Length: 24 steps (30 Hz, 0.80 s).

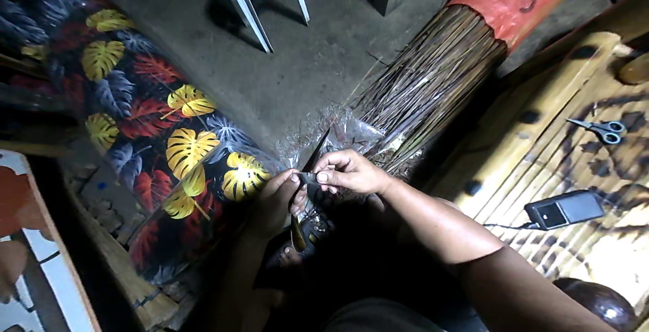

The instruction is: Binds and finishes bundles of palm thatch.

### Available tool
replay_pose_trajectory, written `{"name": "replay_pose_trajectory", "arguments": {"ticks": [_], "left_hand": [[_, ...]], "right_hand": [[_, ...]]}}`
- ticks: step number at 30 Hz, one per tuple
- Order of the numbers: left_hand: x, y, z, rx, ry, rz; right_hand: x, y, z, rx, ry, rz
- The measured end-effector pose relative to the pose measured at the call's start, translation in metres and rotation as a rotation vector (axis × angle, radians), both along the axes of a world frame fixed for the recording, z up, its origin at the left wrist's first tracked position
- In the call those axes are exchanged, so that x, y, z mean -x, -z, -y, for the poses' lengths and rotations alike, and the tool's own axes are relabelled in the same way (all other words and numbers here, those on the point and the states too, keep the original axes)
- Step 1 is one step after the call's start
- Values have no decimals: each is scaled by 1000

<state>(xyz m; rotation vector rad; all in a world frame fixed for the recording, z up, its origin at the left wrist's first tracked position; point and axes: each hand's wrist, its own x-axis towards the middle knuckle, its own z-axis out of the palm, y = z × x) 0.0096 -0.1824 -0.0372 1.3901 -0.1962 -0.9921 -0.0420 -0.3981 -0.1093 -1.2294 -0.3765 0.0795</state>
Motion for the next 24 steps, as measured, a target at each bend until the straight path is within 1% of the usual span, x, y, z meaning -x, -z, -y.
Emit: {"name": "replay_pose_trajectory", "arguments": {"ticks": [3, 7, 13, 15, 17, 19, 20, 24], "left_hand": [[-1, 0, -2, 10, 31, -29], [-3, 1, -5, 36, 70, -68], [-3, -1, -7, 30, 52, -79], [-3, -2, -7, 4, 31, -66], [-2, -2, -8, -36, 10, -29], [-1, -1, -8, -85, -19, 46], [-1, -1, -7, -114, -33, 90], [0, -1, -5, -160, -27, 172]], "right_hand": [[0, -2, 1, 34, 43, 14], [-3, -1, 6, 67, 142, 91], [-5, 0, 11, 145, 292, 153], [-6, -2, 15, 112, 354, 126], [-6, -4, 19, 16, 389, 83], [-5, -6, 21, -63, 366, 41], [-4, -7, 19, -69, 322, 20], [-1, -3, 3, 52, 35, -53]]}}
